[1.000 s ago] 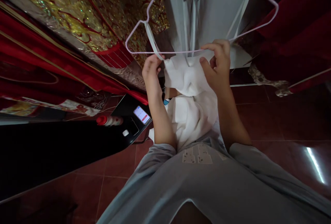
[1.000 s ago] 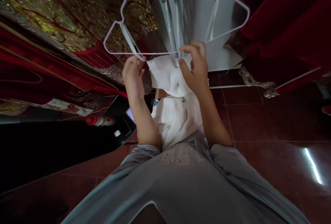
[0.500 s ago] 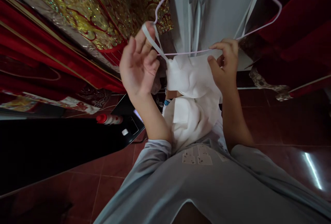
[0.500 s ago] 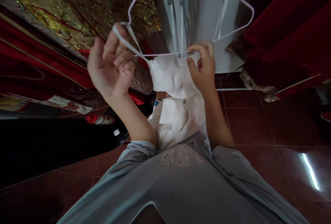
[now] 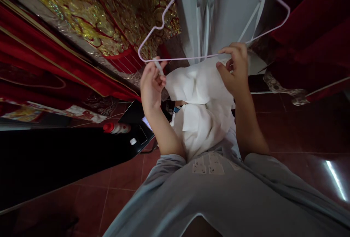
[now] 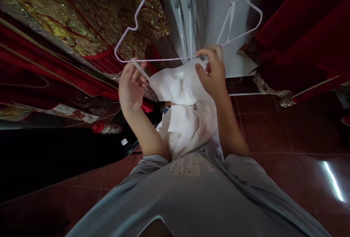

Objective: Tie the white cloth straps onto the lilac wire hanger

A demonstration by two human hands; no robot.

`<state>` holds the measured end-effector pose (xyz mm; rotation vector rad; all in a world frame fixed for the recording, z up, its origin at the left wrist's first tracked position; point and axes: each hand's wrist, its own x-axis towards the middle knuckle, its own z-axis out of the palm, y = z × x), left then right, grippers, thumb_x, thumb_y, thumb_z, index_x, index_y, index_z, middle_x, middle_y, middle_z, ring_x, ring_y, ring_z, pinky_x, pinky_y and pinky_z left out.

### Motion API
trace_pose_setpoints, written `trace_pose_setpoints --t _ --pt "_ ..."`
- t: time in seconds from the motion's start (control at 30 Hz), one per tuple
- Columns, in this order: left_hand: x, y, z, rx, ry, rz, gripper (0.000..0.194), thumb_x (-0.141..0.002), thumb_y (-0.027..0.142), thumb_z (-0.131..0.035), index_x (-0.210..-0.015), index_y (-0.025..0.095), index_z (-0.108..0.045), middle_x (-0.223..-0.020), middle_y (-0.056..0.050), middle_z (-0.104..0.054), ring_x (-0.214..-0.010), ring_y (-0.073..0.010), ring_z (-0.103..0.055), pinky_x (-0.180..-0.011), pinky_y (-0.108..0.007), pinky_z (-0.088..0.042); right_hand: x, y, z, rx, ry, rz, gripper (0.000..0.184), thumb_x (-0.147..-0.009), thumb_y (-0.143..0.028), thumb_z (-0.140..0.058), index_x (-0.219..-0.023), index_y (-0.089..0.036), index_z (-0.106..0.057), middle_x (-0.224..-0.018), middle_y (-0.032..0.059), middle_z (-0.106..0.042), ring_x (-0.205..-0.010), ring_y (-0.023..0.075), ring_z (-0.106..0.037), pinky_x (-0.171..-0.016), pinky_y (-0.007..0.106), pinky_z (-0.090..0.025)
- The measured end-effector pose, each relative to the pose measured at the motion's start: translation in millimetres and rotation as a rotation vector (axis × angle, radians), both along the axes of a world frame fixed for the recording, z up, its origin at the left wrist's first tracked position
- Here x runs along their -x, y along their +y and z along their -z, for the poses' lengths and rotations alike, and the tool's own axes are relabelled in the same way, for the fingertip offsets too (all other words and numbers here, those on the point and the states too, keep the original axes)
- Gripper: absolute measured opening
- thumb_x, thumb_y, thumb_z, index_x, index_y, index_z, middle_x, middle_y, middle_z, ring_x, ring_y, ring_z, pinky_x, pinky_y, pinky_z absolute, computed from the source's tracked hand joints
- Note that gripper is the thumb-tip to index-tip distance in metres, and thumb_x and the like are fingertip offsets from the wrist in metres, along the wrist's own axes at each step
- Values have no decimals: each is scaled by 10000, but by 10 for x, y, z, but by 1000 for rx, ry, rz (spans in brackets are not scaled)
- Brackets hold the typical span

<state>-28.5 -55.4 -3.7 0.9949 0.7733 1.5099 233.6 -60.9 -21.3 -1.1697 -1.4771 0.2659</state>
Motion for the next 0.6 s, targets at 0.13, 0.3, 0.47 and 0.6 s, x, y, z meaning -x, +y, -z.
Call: trace_pose_setpoints --t 0.13,0.3,0.47,0.6 --pt "-266 -27 -46 -59 31 87 319 -1110 209 -379 -1045 273 -685 -1093 -43 -727 -622 -172 -584 -503 -276 -407 78 -29 -4 -11 56 22 205 -836 -405 -645 -1025 -326 -626 -1157 62 -496 -835 187 -534 -643 336 -460" --pt "-506 -93 -123 -134 -109 120 305 -1150 214 -275 -1014 232 -547 -1176 -67 -704 -883 -208 -679 -518 -244 -406 147 -64 -66 -65 99 43 179 -819 -374 -658 -994 -337 -652 -1118 55 -522 -851 192 -531 -598 316 -428" --pt "-584 -54 -106 -145 -113 -10 351 -1153 219 -273 -938 236 -550 -1006 -52 -721 -636 -183 -623 -506 -279 -387 -101 90 -35 -175 267 -20 151 -890 -410 -564 -995 -338 -646 -1060 29 -581 -674 135 -484 -587 331 -396" --pt "-644 -39 -103 -158 -67 -93 356 -1144 216 -253 -943 270 -542 -996 -46 -711 -677 -204 -634 -486 -301 -370 -445 281 196 -319 455 136 247 -902 -429 -512 -1141 -367 -516 -1115 23 -522 -707 128 -478 -586 313 -389"
